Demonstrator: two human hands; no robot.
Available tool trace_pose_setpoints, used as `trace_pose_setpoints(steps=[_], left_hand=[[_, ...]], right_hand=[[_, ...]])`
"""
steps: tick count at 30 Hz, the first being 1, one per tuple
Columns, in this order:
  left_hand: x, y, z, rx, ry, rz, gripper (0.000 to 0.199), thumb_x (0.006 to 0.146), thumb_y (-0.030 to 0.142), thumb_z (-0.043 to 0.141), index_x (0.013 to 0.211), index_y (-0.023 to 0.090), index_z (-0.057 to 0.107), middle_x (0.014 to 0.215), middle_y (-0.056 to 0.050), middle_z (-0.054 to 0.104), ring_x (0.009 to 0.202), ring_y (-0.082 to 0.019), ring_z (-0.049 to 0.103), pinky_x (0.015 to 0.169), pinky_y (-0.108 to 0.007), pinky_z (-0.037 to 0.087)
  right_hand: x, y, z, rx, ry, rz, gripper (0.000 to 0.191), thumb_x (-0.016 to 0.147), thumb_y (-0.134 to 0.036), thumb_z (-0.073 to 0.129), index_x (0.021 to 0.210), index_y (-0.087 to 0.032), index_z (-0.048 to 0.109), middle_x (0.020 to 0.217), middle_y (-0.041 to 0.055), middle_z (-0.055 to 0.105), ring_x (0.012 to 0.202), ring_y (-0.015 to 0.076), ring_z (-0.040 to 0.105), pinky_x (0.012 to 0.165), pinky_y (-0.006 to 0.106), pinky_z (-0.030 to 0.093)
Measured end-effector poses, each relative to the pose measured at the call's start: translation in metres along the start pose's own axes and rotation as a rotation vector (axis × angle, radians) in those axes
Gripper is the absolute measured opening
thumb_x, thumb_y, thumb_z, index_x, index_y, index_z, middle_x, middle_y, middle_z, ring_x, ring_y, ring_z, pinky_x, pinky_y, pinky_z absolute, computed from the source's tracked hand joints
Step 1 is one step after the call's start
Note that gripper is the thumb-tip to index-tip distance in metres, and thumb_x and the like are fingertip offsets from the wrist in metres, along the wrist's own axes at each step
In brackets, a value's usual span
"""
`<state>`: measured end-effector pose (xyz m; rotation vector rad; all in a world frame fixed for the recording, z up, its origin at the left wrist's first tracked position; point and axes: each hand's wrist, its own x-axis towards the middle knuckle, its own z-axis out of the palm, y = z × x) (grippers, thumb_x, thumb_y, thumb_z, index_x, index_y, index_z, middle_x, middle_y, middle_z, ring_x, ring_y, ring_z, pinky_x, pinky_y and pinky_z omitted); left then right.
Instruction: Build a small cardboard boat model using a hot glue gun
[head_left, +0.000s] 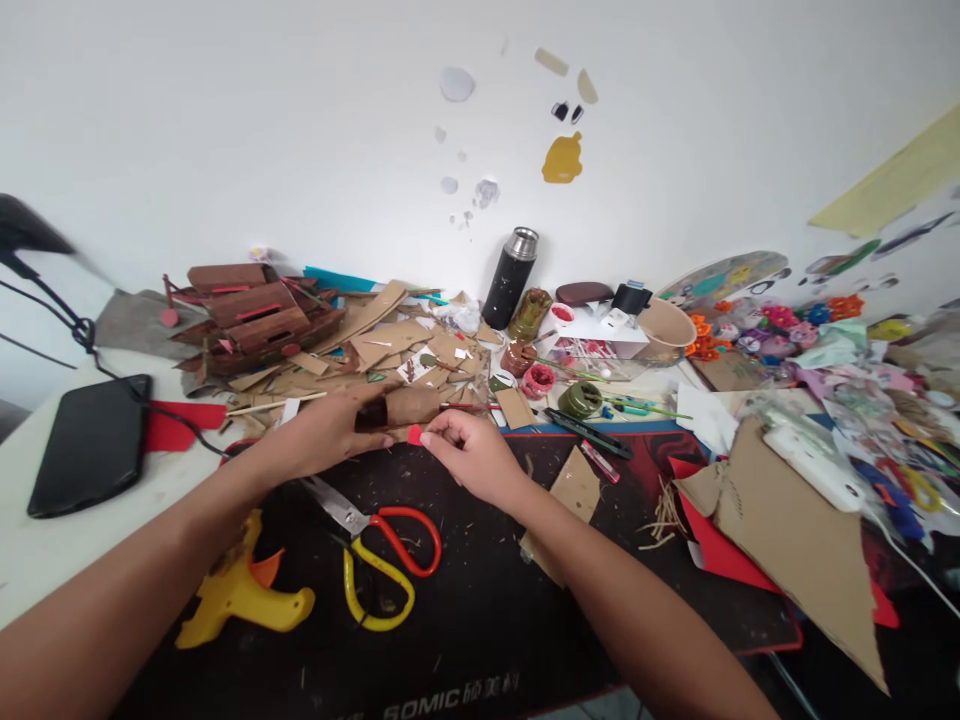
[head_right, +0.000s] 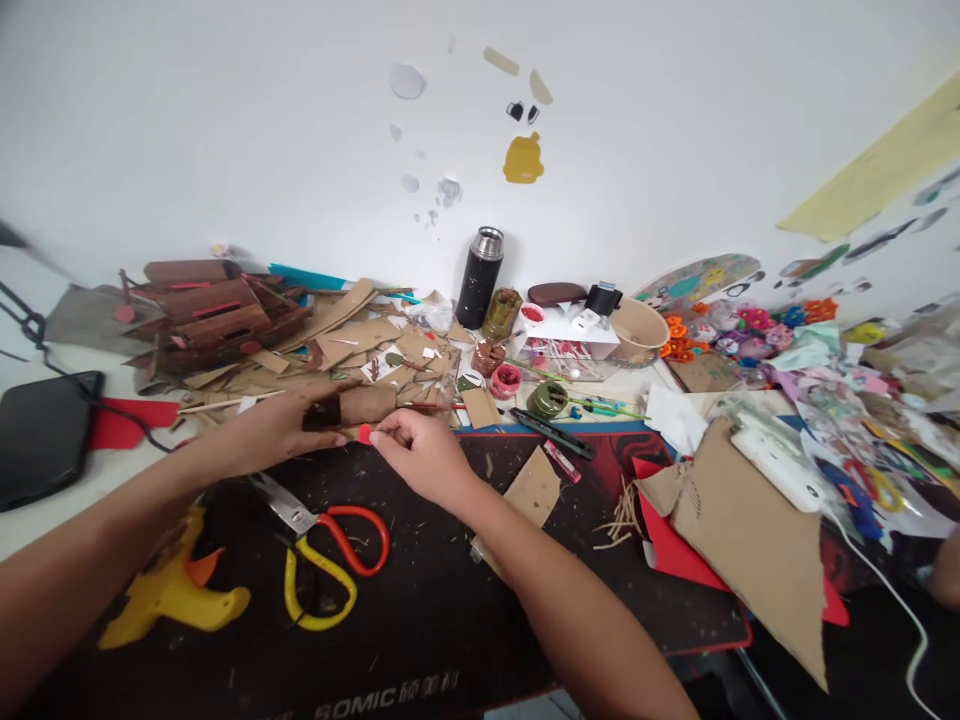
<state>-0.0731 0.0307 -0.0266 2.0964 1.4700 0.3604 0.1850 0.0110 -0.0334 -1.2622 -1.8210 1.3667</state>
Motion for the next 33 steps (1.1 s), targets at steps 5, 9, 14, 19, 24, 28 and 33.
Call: trace_pose_setpoints(steps=[5,9,14,19,24,28,33], left_hand=[[0.001,-0.001,-0.002,-0.037,-0.019,0.018,0.087,0.086,0.063,0.069,0.161,0.021,0.051,0.156,-0.015,0.065,0.141,-0.039,0.062,0.117,-0.05,0.048],[0.002,-0.002,-0.004,-0.04,-0.045,-0.002,0.088,0.084,0.064,0.069,0.158,0.019,0.055,0.152,-0.015,0.068,0.136,-0.04,0.066,0.114,-0.049,0.051],[0.004,-0.003,-0.007,-0.042,-0.037,-0.01,0.086,0.08,0.062,0.073,0.155,0.021,0.059,0.153,-0.015,0.068,0.137,-0.041,0.066,0.114,-0.049,0.052],[0.004,-0.002,-0.009,-0.049,-0.086,-0.007,0.085,0.084,0.061,0.069,0.156,0.018,0.056,0.152,-0.015,0.068,0.137,-0.039,0.065,0.113,-0.048,0.051],[0.005,-0.003,-0.009,-0.068,-0.078,0.013,0.08,0.084,0.061,0.07,0.152,0.021,0.06,0.148,-0.015,0.071,0.134,-0.04,0.067,0.11,-0.049,0.053],[0.005,-0.004,-0.009,-0.082,-0.083,0.006,0.082,0.082,0.062,0.072,0.153,0.022,0.06,0.153,-0.015,0.067,0.139,-0.041,0.064,0.115,-0.051,0.049],[0.004,-0.001,-0.011,-0.065,-0.106,-0.002,0.081,0.085,0.056,0.07,0.155,0.02,0.057,0.155,-0.016,0.066,0.14,-0.039,0.063,0.117,-0.051,0.048]], right_hand=[[0.011,-0.006,-0.004,-0.029,0.013,0.015,0.015,0.101,-0.033,0.067,0.093,-0.021,0.07,0.07,-0.004,0.062,0.059,0.0131,0.054,0.058,0.025,0.038],[0.018,-0.005,-0.005,-0.071,0.02,0.028,0.016,0.1,-0.034,0.068,0.092,-0.021,0.07,0.064,-0.0048,0.059,0.058,0.014,0.052,0.057,0.026,0.035],[0.022,-0.005,-0.005,-0.101,0.02,0.022,0.017,0.101,-0.034,0.067,0.092,-0.021,0.07,0.065,-0.0043,0.06,0.06,0.0142,0.053,0.059,0.026,0.034],[0.026,-0.008,-0.006,-0.147,0.033,-0.021,0.016,0.1,-0.032,0.069,0.091,-0.02,0.071,0.072,-0.0036,0.063,0.064,0.0137,0.054,0.062,0.027,0.035],[0.027,-0.009,-0.007,-0.18,0.05,-0.004,0.016,0.101,-0.031,0.068,0.09,-0.019,0.071,0.069,-0.0051,0.061,0.063,0.0131,0.052,0.061,0.027,0.034],[0.027,-0.011,-0.006,-0.199,0.058,0.011,0.015,0.1,-0.029,0.07,0.09,-0.019,0.072,0.071,-0.0043,0.063,0.064,0.0133,0.054,0.063,0.027,0.035],[0.026,-0.015,-0.005,-0.28,0.086,0.001,0.015,0.1,-0.029,0.071,0.088,-0.02,0.072,0.071,-0.0033,0.064,0.065,0.0143,0.054,0.064,0.028,0.035]])
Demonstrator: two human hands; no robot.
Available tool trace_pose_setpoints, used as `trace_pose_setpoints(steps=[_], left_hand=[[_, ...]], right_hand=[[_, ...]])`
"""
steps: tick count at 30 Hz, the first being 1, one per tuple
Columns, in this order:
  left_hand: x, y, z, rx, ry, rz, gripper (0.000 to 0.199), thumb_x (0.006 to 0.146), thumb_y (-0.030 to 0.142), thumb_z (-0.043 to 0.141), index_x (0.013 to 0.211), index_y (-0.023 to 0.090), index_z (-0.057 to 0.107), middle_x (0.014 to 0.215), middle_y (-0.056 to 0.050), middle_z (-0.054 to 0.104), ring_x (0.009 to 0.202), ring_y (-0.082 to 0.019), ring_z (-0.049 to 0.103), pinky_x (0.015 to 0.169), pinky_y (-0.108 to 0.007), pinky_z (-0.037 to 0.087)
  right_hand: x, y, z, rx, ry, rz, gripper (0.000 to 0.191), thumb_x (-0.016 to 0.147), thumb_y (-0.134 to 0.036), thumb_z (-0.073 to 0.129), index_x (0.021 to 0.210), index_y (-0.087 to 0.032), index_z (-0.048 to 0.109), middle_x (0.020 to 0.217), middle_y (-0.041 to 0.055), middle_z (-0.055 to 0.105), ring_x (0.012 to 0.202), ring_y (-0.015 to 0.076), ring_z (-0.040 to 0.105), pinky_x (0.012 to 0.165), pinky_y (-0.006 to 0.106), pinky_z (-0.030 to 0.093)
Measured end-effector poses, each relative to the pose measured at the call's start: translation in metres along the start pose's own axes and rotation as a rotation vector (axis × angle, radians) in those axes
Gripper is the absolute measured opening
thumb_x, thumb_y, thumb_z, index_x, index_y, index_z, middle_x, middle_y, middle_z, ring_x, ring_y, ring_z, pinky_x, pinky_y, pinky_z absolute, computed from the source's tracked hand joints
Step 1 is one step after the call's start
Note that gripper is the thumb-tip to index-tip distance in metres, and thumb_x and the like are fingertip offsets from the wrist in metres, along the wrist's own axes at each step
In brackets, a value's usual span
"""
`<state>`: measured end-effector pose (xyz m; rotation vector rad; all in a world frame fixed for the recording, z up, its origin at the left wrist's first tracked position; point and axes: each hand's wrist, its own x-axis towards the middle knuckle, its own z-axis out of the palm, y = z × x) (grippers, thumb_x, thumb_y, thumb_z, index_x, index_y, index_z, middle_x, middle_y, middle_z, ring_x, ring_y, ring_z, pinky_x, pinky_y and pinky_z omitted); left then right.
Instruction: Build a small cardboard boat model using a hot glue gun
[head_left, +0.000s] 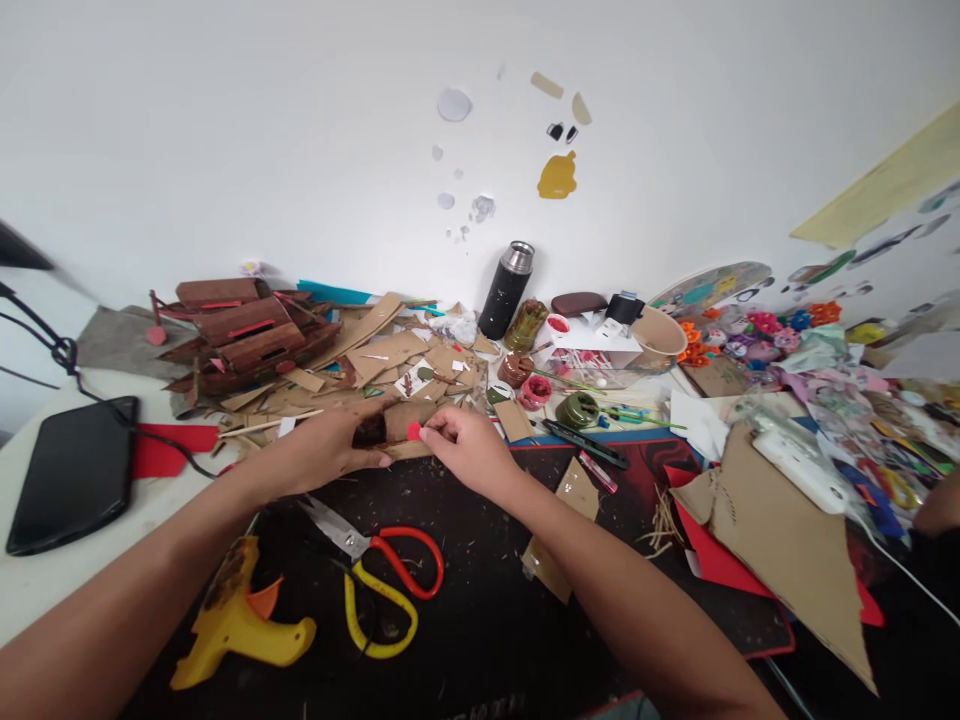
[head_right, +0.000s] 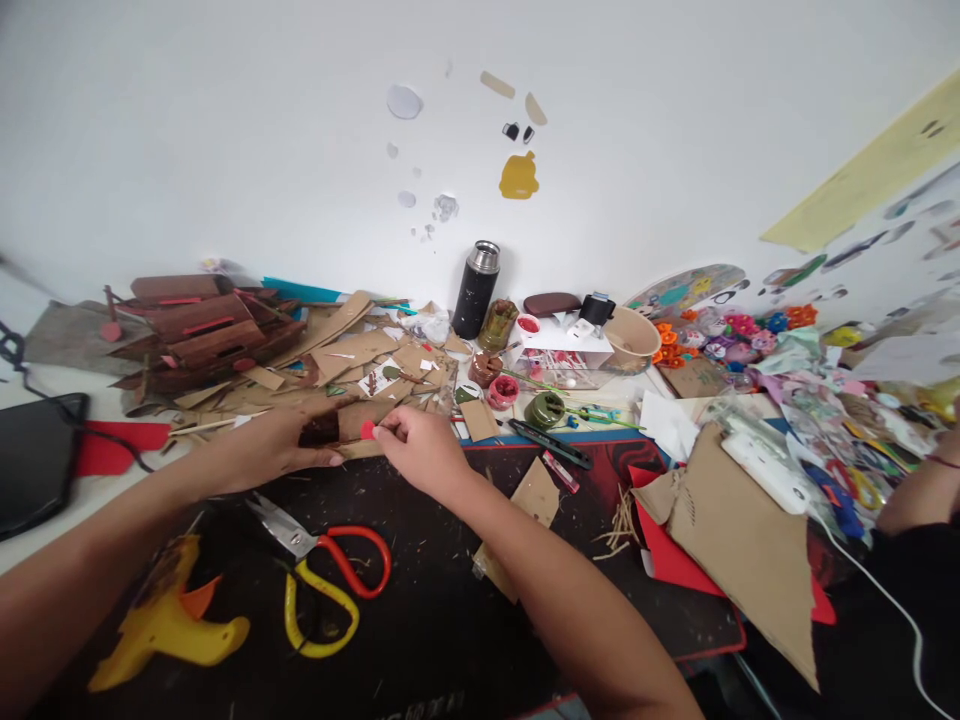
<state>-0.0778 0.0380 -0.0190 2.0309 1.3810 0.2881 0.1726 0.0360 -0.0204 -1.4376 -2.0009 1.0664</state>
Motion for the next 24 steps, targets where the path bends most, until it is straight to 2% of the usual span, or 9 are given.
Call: trace_pose_setpoints(steps=[7,16,24], left_hand=[[0.001,-0.005,0.004,-0.008,0.045,0.044,0.08,0.084,0.061,0.071,0.156,0.028,0.058,0.15,-0.011,0.071,0.138,-0.039,0.065,0.113,-0.049,0.051],[-0.002,-0.009,0.01,-0.007,0.057,0.034,0.083,0.087,0.058,0.07,0.16,0.024,0.051,0.155,-0.014,0.066,0.139,-0.039,0.064,0.114,-0.051,0.049],[-0.001,-0.008,0.01,0.018,0.028,0.016,0.087,0.087,0.057,0.069,0.163,0.021,0.047,0.16,-0.015,0.062,0.143,-0.038,0.061,0.119,-0.05,0.046]], right_hand=[[0.0,-0.004,0.002,-0.096,0.029,-0.011,0.013,0.099,-0.029,0.073,0.09,-0.02,0.074,0.069,-0.0027,0.064,0.065,0.0153,0.054,0.065,0.028,0.033],[-0.001,-0.008,0.002,-0.138,0.033,0.018,0.012,0.099,-0.03,0.073,0.093,-0.02,0.076,0.073,-0.0002,0.068,0.068,0.0173,0.058,0.066,0.029,0.034],[-0.001,-0.008,0.004,-0.208,0.038,0.013,0.012,0.1,-0.03,0.072,0.093,-0.022,0.074,0.071,-0.0005,0.067,0.066,0.0176,0.056,0.065,0.03,0.032]])
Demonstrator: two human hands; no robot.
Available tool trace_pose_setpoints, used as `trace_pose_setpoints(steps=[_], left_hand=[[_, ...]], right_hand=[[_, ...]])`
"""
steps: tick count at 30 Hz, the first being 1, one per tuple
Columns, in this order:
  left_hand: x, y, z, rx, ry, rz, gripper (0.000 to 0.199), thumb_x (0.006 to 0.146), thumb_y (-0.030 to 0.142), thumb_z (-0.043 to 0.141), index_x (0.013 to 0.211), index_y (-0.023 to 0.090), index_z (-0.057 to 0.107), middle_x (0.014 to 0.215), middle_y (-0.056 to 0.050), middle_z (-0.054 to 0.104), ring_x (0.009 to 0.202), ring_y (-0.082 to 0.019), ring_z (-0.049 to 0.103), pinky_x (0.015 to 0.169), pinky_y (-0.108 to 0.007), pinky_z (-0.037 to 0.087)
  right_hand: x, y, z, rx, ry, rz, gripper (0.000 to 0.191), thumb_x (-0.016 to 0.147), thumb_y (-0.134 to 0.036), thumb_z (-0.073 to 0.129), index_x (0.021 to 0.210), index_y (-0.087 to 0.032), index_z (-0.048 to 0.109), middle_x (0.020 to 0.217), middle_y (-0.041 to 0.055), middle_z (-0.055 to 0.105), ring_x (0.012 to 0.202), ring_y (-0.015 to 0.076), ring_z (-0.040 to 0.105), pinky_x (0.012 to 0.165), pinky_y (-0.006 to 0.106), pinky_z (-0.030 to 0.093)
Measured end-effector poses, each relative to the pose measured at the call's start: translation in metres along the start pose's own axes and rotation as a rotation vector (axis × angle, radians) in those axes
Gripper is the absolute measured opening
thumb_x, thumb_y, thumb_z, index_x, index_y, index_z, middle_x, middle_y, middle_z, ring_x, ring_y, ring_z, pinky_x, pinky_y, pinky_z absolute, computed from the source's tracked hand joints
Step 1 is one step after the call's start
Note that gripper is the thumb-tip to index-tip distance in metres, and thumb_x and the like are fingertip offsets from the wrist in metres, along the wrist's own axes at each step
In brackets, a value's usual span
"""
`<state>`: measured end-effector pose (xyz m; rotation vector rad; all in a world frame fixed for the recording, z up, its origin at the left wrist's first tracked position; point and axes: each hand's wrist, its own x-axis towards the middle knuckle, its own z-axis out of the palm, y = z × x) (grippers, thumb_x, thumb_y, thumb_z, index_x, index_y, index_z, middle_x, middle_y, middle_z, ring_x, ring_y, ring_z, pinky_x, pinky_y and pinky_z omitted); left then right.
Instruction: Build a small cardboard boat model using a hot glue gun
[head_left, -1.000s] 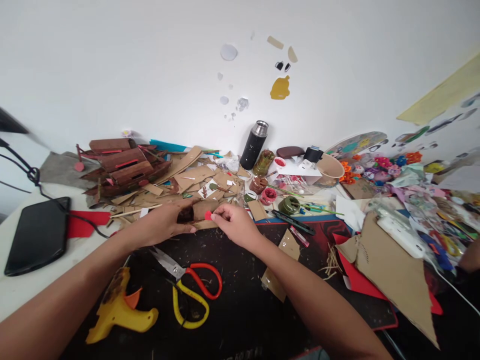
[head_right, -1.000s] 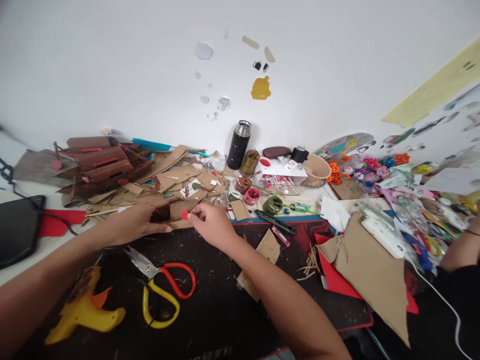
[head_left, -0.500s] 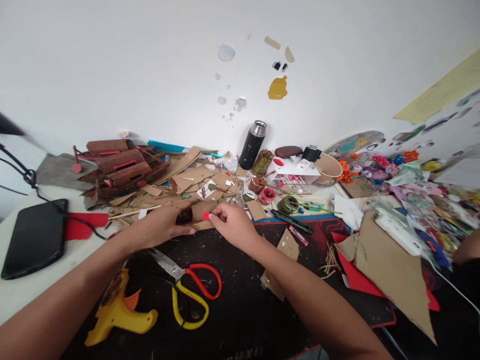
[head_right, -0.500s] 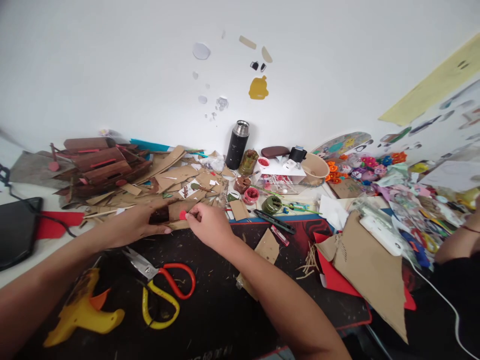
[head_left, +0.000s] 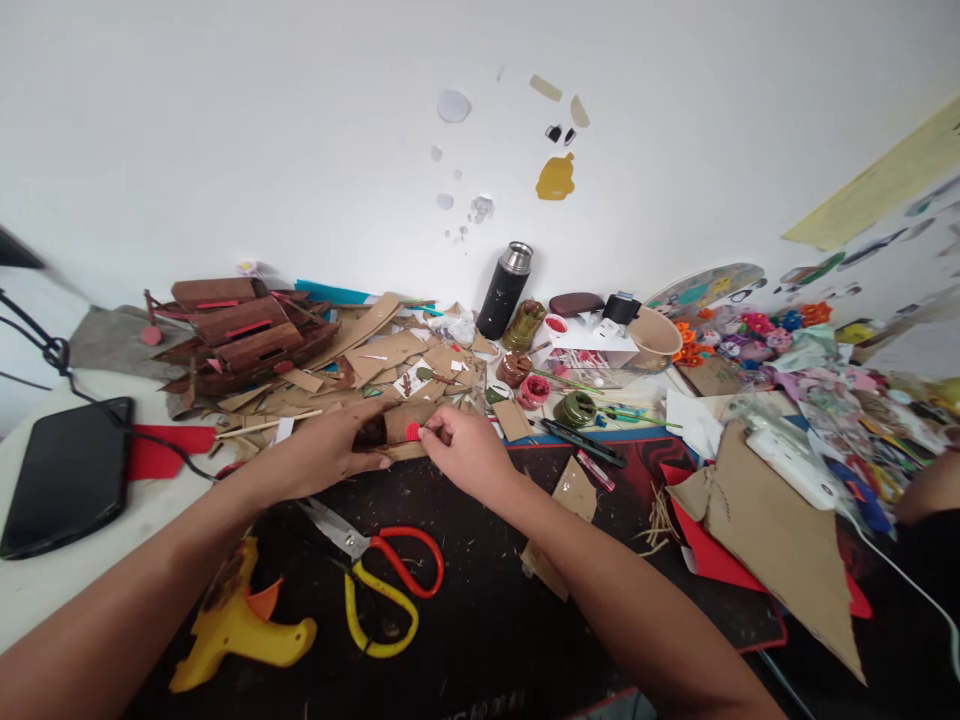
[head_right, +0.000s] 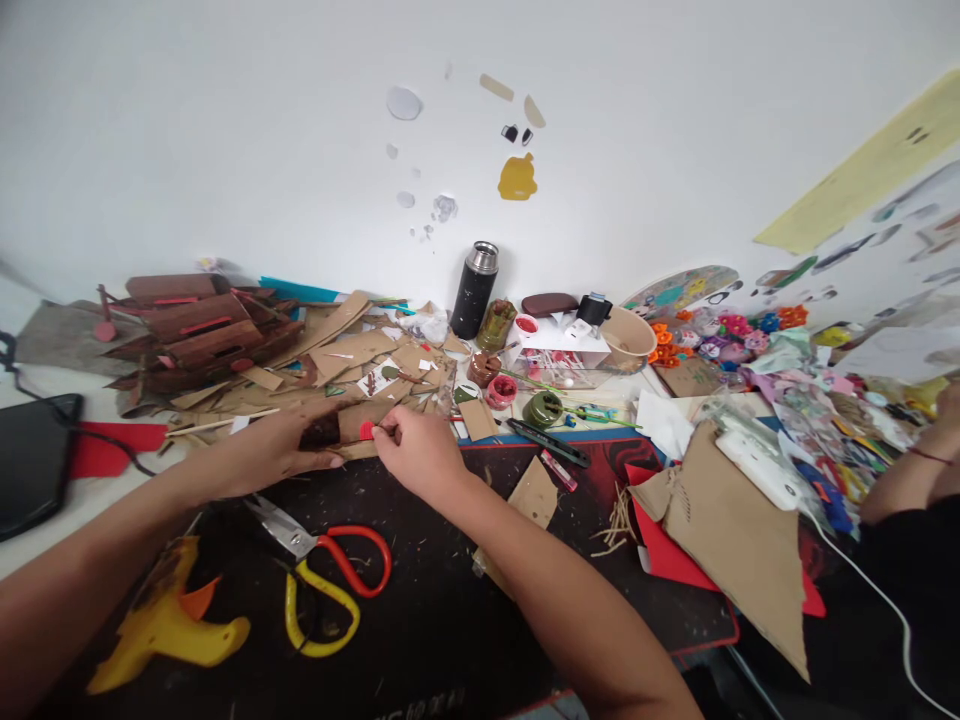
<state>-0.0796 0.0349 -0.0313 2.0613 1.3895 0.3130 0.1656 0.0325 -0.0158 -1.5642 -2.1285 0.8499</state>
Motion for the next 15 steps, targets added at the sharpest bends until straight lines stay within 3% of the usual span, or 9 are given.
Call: trace_pose_setpoints(steps=[15], left_hand=[[-0.0007,0.0,0.0008,0.0,0.014,0.005,0.089,0.087,0.057,0.069,0.165,0.023,0.045,0.161,-0.015,0.06,0.145,-0.039,0.059,0.119,-0.052,0.046]], right_hand=[[0.0,-0.0021,0.0023,-0.063,0.007,0.002,0.012,0.1,-0.031,0.072,0.093,-0.021,0.072,0.071,0.0006,0.068,0.064,0.018,0.055,0.064,0.031,0.029]])
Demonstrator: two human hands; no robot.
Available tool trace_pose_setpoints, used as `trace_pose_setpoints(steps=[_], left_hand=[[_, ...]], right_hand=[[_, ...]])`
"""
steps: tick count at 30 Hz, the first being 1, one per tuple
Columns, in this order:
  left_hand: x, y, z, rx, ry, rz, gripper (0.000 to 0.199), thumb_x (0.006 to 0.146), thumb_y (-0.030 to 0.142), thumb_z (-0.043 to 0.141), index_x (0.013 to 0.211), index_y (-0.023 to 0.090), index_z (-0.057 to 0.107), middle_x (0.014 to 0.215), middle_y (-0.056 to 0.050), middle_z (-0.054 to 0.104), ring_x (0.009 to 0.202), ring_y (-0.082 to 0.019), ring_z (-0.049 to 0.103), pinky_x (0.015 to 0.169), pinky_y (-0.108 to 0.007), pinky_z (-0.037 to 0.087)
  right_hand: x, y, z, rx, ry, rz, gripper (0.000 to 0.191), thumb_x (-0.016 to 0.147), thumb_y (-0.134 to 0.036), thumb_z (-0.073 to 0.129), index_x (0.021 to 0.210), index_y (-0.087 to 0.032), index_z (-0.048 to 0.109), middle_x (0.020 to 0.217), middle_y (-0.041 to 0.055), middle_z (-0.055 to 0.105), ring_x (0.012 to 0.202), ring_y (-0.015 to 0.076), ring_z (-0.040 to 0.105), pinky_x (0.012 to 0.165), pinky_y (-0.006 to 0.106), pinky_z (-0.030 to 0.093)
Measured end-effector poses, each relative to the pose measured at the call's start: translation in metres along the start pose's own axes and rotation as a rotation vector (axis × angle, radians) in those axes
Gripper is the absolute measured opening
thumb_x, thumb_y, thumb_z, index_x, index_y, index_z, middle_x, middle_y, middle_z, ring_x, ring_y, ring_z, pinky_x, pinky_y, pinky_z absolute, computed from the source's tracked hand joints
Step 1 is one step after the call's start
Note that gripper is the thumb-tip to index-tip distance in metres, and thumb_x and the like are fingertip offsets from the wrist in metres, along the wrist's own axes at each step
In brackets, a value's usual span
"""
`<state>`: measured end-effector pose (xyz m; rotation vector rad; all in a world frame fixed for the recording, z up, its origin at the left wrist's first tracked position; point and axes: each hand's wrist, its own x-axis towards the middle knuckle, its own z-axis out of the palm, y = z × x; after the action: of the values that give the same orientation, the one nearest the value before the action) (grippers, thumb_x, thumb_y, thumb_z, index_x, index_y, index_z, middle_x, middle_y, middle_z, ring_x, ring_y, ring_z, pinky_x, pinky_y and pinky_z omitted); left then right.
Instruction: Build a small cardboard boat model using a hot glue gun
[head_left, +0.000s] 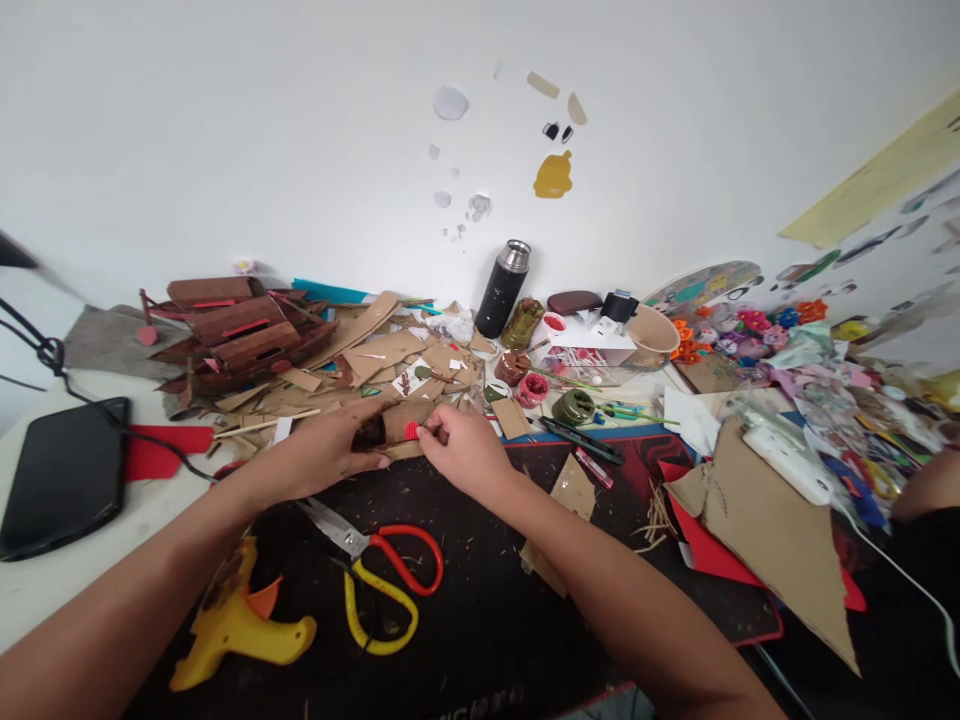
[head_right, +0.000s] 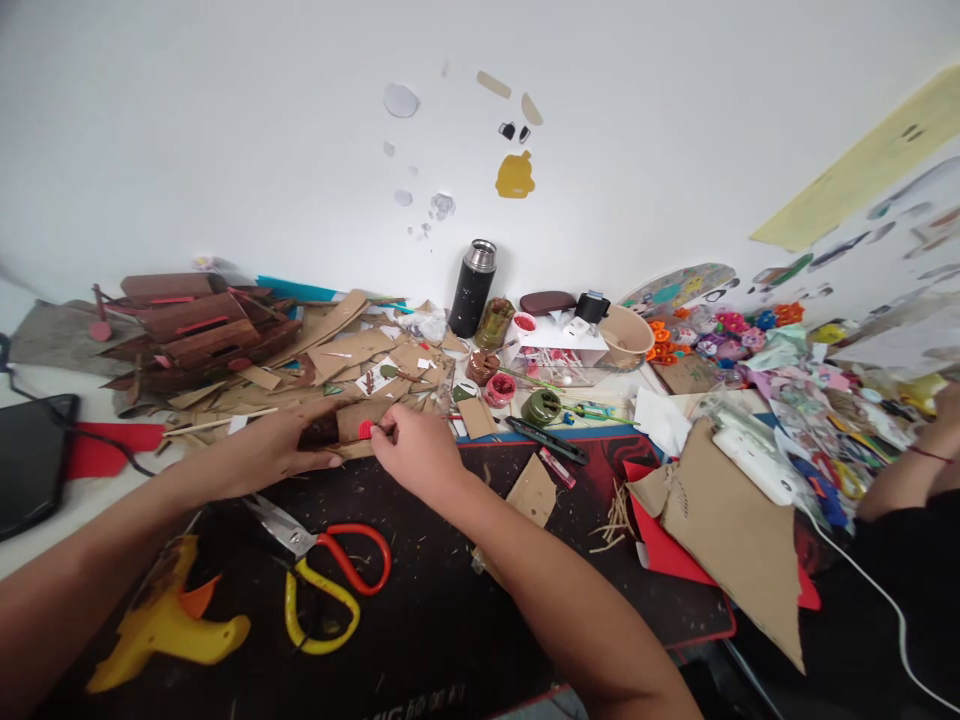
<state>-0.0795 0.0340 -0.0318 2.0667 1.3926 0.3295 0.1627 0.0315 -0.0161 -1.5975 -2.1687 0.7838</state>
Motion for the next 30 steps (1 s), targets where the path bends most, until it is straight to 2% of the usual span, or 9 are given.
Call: trace_pose_setpoints(steps=[7,12,21,24,30], left_hand=[[0.0,0.001,0.0,0.011,-0.002,-0.005,0.088,0.086,0.059,0.068,0.164,0.022,0.046,0.161,-0.014,0.06,0.144,-0.04,0.06,0.119,-0.05,0.046],[0.0,-0.001,0.001,0.02,-0.023,-0.025,0.092,0.087,0.06,0.066,0.167,0.021,0.042,0.163,-0.015,0.058,0.146,-0.038,0.058,0.12,-0.05,0.044],[0.001,-0.001,0.002,0.016,-0.009,-0.022,0.09,0.086,0.06,0.068,0.163,0.021,0.047,0.16,-0.015,0.062,0.142,-0.04,0.061,0.118,-0.051,0.047],[0.001,-0.002,0.002,0.006,0.002,-0.022,0.09,0.085,0.061,0.068,0.163,0.021,0.047,0.16,-0.014,0.062,0.144,-0.04,0.06,0.118,-0.051,0.047],[0.001,-0.004,0.001,-0.039,0.007,-0.022,0.092,0.084,0.063,0.07,0.164,0.024,0.047,0.16,-0.012,0.062,0.145,-0.039,0.059,0.12,-0.05,0.046]], right_hand=[[0.0,0.0,0.001,-0.046,0.024,-0.014,0.012,0.1,-0.031,0.072,0.093,-0.021,0.072,0.071,-0.0009,0.068,0.065,0.0171,0.056,0.064,0.029,0.029],[-0.001,0.0,0.0,-0.051,0.019,-0.023,0.013,0.101,-0.031,0.071,0.093,-0.021,0.071,0.07,-0.0016,0.067,0.063,0.0165,0.055,0.063,0.029,0.029],[-0.001,-0.001,0.0,-0.056,0.024,-0.025,0.013,0.099,-0.03,0.072,0.09,-0.021,0.069,0.07,-0.0005,0.066,0.066,0.0178,0.055,0.064,0.03,0.028],[-0.002,0.001,0.001,0.001,0.047,-0.033,0.013,0.099,-0.03,0.072,0.089,-0.022,0.069,0.069,-0.0011,0.065,0.065,0.0175,0.055,0.064,0.029,0.03],[-0.008,0.015,0.0,0.266,0.159,-0.011,0.015,0.099,-0.034,0.065,0.09,-0.023,0.067,0.068,-0.0024,0.063,0.063,0.0175,0.058,0.062,0.028,0.038]])
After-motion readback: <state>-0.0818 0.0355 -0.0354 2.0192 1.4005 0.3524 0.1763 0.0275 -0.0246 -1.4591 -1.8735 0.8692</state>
